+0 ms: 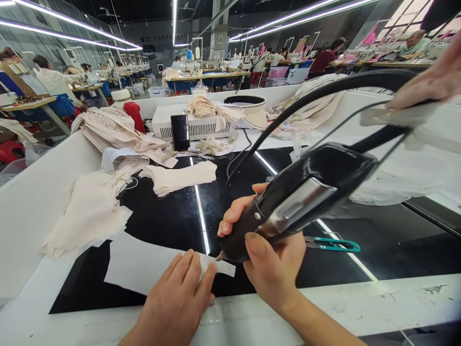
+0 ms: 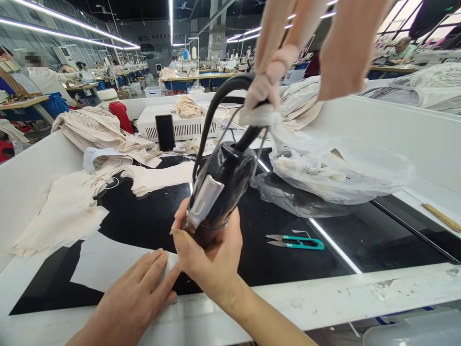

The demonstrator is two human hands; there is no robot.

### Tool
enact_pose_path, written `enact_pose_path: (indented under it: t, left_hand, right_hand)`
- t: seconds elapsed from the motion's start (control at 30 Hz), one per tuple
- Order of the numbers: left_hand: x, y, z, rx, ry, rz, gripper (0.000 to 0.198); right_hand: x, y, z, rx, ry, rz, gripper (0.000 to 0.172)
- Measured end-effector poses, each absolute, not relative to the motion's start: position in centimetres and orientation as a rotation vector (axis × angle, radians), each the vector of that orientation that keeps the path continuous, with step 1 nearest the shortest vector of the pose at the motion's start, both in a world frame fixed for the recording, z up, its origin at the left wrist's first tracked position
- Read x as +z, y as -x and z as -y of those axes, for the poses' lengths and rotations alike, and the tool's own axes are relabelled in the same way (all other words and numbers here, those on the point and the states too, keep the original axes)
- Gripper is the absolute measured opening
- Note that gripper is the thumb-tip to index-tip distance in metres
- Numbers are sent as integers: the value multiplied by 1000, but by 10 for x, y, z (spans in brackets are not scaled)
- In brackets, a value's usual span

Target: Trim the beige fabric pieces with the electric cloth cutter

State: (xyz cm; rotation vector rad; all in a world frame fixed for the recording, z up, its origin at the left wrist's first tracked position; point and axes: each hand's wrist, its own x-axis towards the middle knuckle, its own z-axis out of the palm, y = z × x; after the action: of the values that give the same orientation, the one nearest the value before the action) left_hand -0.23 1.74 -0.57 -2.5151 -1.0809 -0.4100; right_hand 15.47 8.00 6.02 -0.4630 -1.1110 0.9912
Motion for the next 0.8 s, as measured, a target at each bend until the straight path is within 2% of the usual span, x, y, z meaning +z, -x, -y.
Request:
enact_pose_path:
  t: [0.4,0.6,0.8]
  left_hand:
    - [-5,-6,-12,-462,2468,1082,40]
    - [-8,-5,-12,-481,2489,1087,38]
    - [-11,-3,-12,-529,2519,1066,37]
  right_hand:
    - [57,-151,-82,1042,433,1170,21]
    - [59,-145,-87,1077,365,1139,27]
    - [57,-141,-89,1095,376,1161,25]
